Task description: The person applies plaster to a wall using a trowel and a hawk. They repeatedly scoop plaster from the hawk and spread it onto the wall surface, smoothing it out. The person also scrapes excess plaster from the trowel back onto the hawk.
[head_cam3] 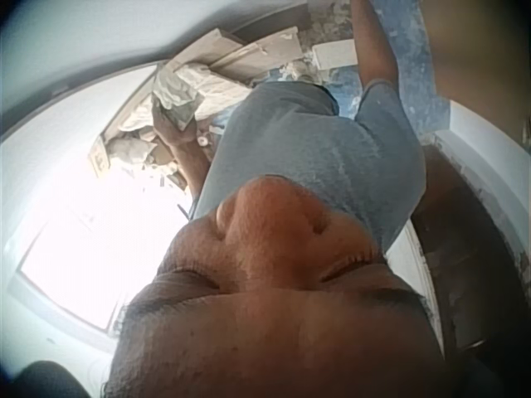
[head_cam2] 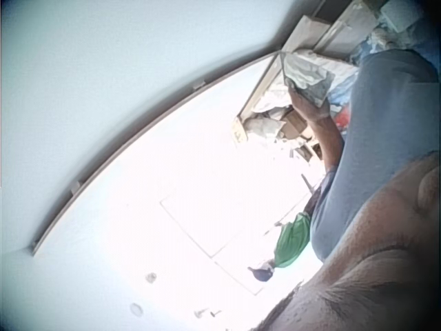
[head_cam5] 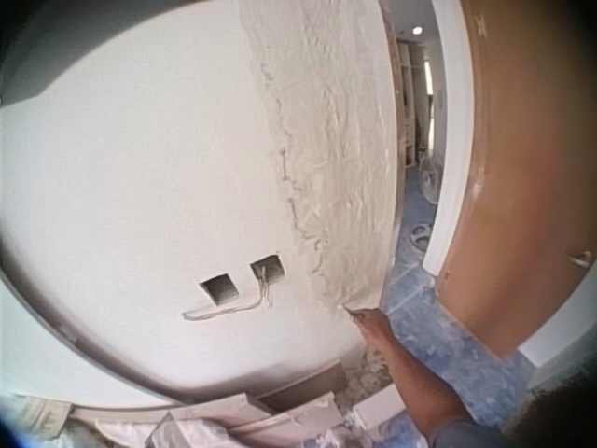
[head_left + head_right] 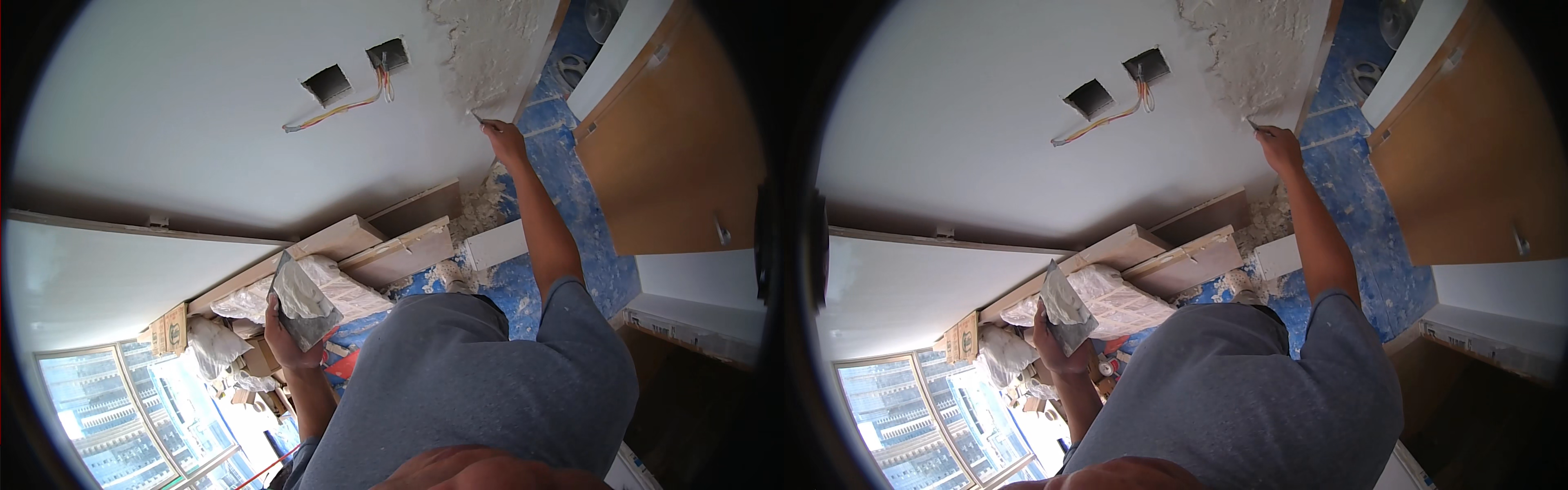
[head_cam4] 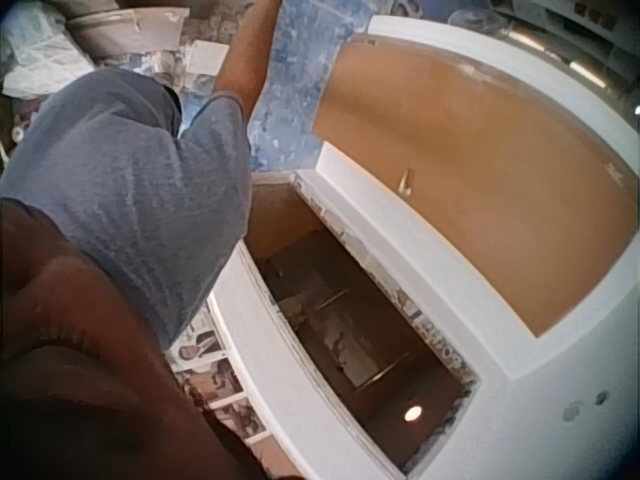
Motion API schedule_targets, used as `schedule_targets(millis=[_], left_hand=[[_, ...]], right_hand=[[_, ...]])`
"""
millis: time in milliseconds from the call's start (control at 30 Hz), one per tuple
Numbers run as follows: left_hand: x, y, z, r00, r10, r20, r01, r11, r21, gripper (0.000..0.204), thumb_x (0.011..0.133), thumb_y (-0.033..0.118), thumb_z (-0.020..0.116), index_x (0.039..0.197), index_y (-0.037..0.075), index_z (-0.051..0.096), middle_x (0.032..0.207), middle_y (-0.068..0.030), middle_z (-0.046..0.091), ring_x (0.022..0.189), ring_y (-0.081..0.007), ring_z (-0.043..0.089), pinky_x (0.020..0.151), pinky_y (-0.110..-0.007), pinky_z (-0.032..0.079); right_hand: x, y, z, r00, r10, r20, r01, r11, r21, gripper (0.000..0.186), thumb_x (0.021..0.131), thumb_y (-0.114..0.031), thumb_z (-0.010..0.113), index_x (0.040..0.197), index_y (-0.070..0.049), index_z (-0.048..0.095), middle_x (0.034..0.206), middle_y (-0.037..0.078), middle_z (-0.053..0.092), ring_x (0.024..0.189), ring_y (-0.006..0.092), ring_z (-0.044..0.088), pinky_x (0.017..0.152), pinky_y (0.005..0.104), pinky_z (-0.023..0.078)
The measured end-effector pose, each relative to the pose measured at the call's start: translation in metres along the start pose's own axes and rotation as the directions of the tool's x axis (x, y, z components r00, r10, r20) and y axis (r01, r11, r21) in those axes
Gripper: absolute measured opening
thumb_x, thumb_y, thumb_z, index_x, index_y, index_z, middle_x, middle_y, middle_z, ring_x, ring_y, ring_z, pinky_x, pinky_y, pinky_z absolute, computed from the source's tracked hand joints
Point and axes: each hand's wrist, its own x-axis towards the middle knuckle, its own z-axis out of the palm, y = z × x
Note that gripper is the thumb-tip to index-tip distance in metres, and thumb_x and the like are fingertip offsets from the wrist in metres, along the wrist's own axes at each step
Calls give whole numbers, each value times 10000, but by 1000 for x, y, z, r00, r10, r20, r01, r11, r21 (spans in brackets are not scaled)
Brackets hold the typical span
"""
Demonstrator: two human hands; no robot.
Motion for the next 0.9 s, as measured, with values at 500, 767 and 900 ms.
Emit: schedule_targets(millis=[500, 767, 900], left_hand=[[-2, -2, 1, 999, -3, -34, 2, 1000, -9, 420, 1058, 311, 412, 1322, 26, 570, 1235, -123, 675, 1122, -265, 659, 984, -437, 521], [-3, -1, -4, 999, 2, -32, -2, 1000, 10, 420, 1065, 313, 414, 1326, 21, 565, 1254, -125, 665, 1145, -258, 645, 1009, -424, 505], [-4, -1, 1, 1000, -7, -27, 7, 1000, 11, 423, 1065, 320, 418, 1324, 19, 563, 1241, -124, 670, 1126, -258, 652, 996, -422, 512]], right_hand=[[4, -1, -6, 999, -23, 27, 23, 1000, 3, 409, 898, -401, 623, 1126, -89, 757, 1018, 154, 744, 943, 350, 690, 850, 423, 523], [-1, 4, -3, 995, -42, 93, 43, 999, -11, 414, 885, -406, 620, 1099, -81, 759, 1011, 157, 743, 943, 347, 689, 828, 427, 516], [-1, 4, -9, 989, -27, 146, 32, 999, -31, 413, 897, -384, 618, 1134, -72, 750, 1080, 147, 742, 996, 323, 689, 867, 398, 511]])
